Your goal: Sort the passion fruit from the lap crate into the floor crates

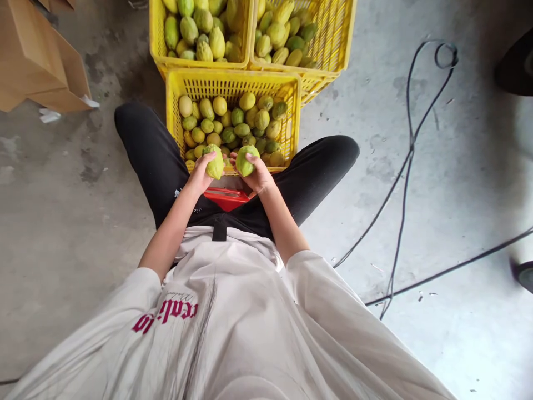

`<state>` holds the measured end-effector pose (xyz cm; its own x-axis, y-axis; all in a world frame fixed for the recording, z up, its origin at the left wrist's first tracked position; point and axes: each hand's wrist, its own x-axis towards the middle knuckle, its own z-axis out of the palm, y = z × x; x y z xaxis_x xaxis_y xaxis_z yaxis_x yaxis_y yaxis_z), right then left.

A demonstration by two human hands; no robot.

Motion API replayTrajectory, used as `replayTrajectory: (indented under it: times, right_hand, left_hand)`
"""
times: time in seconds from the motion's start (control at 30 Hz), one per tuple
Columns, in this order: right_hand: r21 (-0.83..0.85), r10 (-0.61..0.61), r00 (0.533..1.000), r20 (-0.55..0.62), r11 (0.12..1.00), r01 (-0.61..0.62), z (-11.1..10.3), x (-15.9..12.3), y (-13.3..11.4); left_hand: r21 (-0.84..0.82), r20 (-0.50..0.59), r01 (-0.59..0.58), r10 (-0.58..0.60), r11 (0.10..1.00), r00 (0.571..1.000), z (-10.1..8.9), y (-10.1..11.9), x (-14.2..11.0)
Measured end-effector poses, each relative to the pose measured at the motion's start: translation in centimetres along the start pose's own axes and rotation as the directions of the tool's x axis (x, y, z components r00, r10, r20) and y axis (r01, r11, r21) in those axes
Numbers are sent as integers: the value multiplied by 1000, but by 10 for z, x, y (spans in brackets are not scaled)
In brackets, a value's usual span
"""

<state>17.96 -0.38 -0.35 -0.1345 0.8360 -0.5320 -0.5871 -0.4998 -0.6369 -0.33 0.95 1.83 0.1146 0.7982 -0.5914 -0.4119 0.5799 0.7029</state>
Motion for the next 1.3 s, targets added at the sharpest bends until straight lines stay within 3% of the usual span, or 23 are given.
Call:
replayTrajectory:
  times: [0.33,0.7,0.93,1.17,1.3]
  right_hand:
    - [-18,35,998,50,999,-34,8,-8,-12]
    - [23,30,999,28,999,-31,0,-5,-1]
    - [41,54,997,-51,998,-52,8,-6,-7]
    - [104,1,999,45,995,-5,4,-6,-11]
    - [133,19,999,37,991,-24,5,-5,-4]
  left_hand:
    - [-168,-33,118,-126,979,992,11,18,-13]
    - [3,-35,19,-19,1000,999,2,1,-5]
    - [-76,-17,85,-86,994,996,8,7,-8]
    - [-156,-51,115,-125,981,991,8,12,-8]
    - [-165,-42,170,-179,972,983,7,11,-10]
